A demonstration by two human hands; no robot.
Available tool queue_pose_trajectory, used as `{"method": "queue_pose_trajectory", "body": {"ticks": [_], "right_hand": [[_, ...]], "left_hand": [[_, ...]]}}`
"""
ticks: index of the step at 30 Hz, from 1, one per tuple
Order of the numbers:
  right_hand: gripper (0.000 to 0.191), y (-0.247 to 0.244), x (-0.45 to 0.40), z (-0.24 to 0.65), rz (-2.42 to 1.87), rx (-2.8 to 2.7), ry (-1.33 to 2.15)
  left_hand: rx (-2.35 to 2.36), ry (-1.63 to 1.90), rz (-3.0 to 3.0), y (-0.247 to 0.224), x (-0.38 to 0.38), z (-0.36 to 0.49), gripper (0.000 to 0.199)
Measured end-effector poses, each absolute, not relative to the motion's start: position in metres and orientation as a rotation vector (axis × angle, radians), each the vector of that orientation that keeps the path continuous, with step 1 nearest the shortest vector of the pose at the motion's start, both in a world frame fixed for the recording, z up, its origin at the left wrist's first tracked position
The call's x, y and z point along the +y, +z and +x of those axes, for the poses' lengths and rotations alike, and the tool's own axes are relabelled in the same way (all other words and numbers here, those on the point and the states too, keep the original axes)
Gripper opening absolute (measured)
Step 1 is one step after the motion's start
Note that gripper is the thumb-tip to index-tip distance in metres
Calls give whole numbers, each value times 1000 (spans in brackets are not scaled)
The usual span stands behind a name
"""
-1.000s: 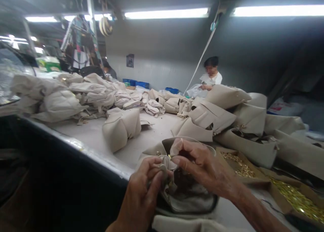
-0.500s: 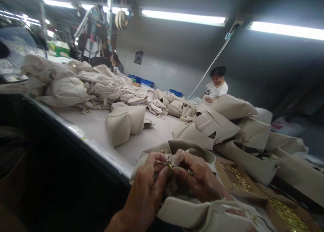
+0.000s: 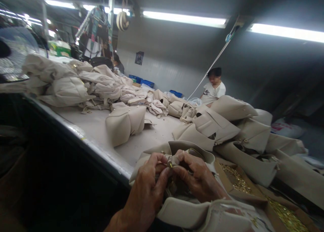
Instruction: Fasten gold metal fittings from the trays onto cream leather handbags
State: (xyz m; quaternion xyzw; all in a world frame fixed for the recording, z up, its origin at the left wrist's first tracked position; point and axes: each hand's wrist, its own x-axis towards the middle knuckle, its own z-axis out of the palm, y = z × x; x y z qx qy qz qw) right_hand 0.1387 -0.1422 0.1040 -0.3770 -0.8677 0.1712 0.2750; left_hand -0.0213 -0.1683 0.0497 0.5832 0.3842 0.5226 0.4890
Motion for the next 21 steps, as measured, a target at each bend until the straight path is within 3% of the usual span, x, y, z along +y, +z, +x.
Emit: {"method": "queue_pose_trajectory", "body": {"ticks": [16,21], "right_hand": [[10,103,-151,125,-1324,-2048,536],[3,96,-159,121,-1228,-1987,489]], "left_hand": [[1071,1485,1820,35,-164,-21,19],[1108,1490,1848,36,-163,-20,16]]}}
